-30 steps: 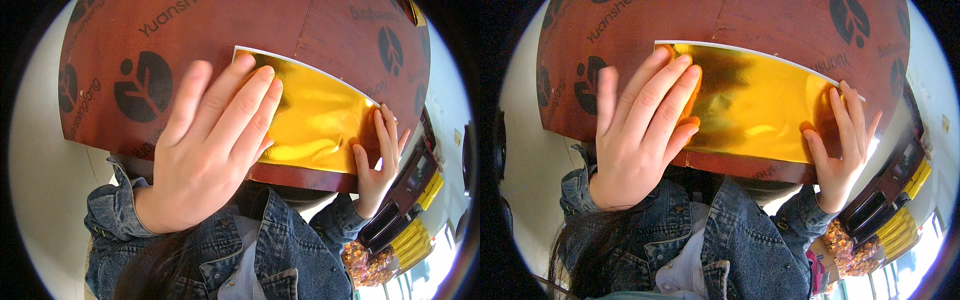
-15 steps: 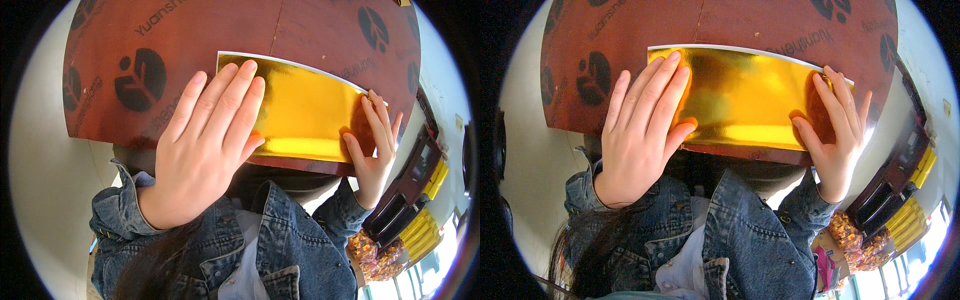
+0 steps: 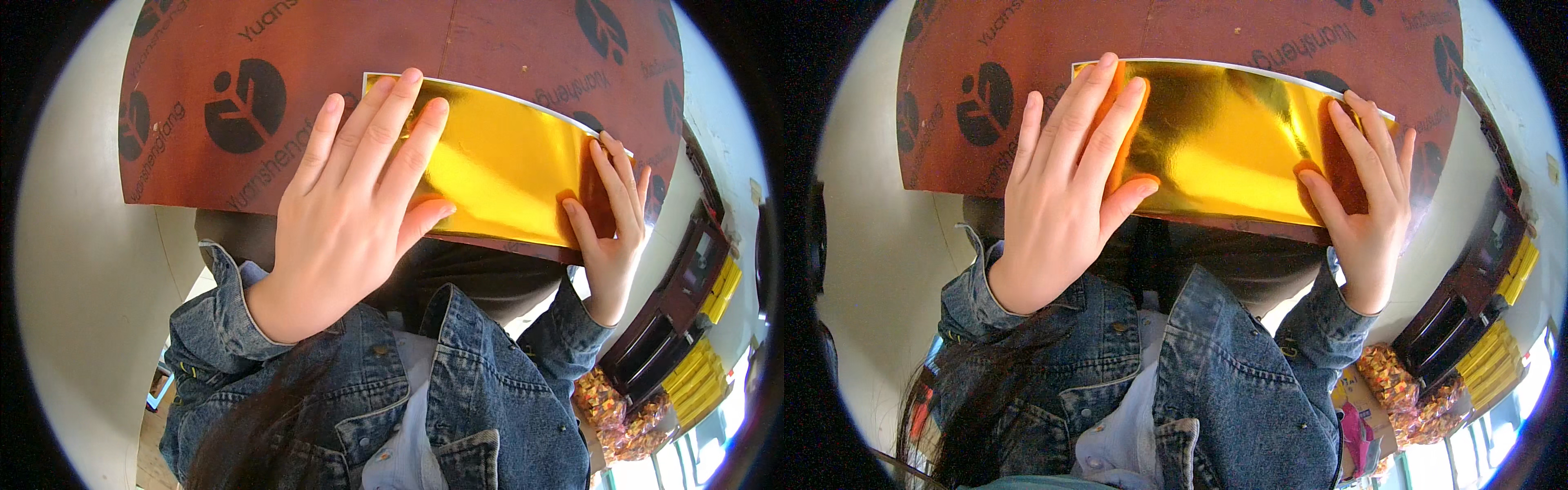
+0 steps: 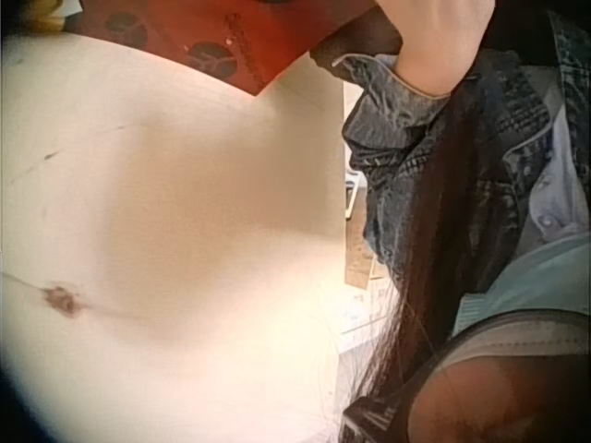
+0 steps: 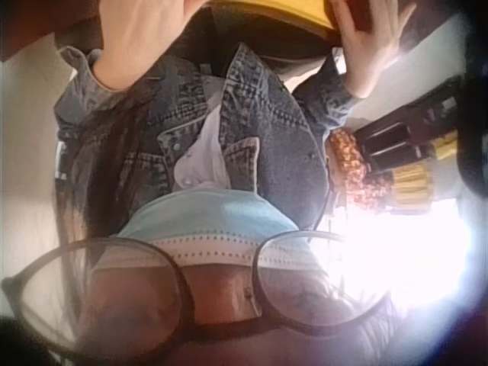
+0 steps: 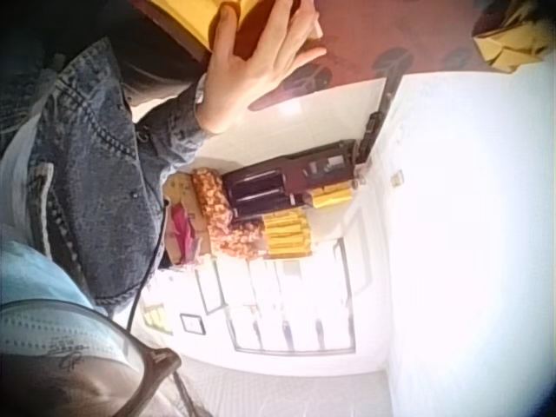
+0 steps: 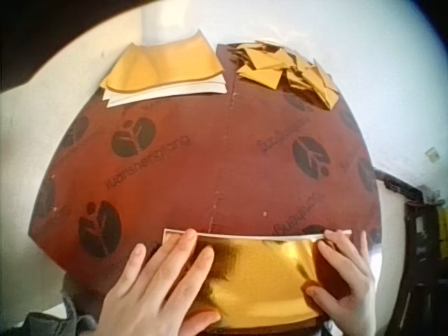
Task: The person folds a yellow sheet of paper into a small origami shape on a reddish-brown table, then sets it aside. They then pick up a white sheet, fold it in half, and continue folding it into a rectangular shape.
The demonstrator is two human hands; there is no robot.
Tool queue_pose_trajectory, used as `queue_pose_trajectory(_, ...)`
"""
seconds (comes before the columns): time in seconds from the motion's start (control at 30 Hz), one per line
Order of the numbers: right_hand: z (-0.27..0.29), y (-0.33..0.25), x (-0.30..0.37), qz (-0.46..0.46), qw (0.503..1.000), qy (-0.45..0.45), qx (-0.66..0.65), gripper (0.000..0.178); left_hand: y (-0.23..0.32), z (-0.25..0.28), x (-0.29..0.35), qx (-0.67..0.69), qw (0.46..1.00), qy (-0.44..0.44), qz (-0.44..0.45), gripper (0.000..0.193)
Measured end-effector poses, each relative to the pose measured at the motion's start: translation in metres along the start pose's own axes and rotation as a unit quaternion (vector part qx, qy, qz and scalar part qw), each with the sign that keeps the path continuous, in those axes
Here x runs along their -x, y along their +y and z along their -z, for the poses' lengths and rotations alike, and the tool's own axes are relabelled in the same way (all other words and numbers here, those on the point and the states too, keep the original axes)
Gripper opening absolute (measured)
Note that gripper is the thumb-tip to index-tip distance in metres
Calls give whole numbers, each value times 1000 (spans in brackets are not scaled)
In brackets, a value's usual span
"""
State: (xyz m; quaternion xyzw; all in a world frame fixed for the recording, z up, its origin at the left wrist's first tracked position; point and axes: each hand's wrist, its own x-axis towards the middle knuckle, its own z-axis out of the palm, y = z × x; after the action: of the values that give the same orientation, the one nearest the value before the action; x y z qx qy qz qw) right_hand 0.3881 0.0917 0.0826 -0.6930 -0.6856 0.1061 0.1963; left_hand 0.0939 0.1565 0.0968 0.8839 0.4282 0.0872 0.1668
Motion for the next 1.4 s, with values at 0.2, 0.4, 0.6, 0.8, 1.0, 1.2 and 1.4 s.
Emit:
queue_pose_trajectory(0.2,1,4,0,-1,1000,-9,11,58,-4,-3,-6,-4,1000,3,-9,74)
queue_pose_trajectory(0.4,1,3,-3,-15,1000,-6,26,61,-2,-3,-7,-1,1000,2,11,71)
queue_pose_trajectory(0.6,-3,3,-3,-21,998,5,52,67,-4,-8,-6,2,1000,0,18,71)
queue_pose_trajectory(0.8,-3,2,-3,-21,997,-1,70,69,-5,-12,-4,14,1000,4,19,72)
queue_pose_trajectory(1.0,-6,3,-4,-13,997,2,76,70,-6,-16,-3,8,1000,1,24,72)
queue_pose_trajectory(1.2,-9,3,-3,-32,997,11,71,72,-9,-15,-5,6,999,-4,31,70)
queue_pose_trajectory(1.4,-8,3,-3,-32,997,8,63,74,-11,-13,-8,6,1000,-6,26,69)
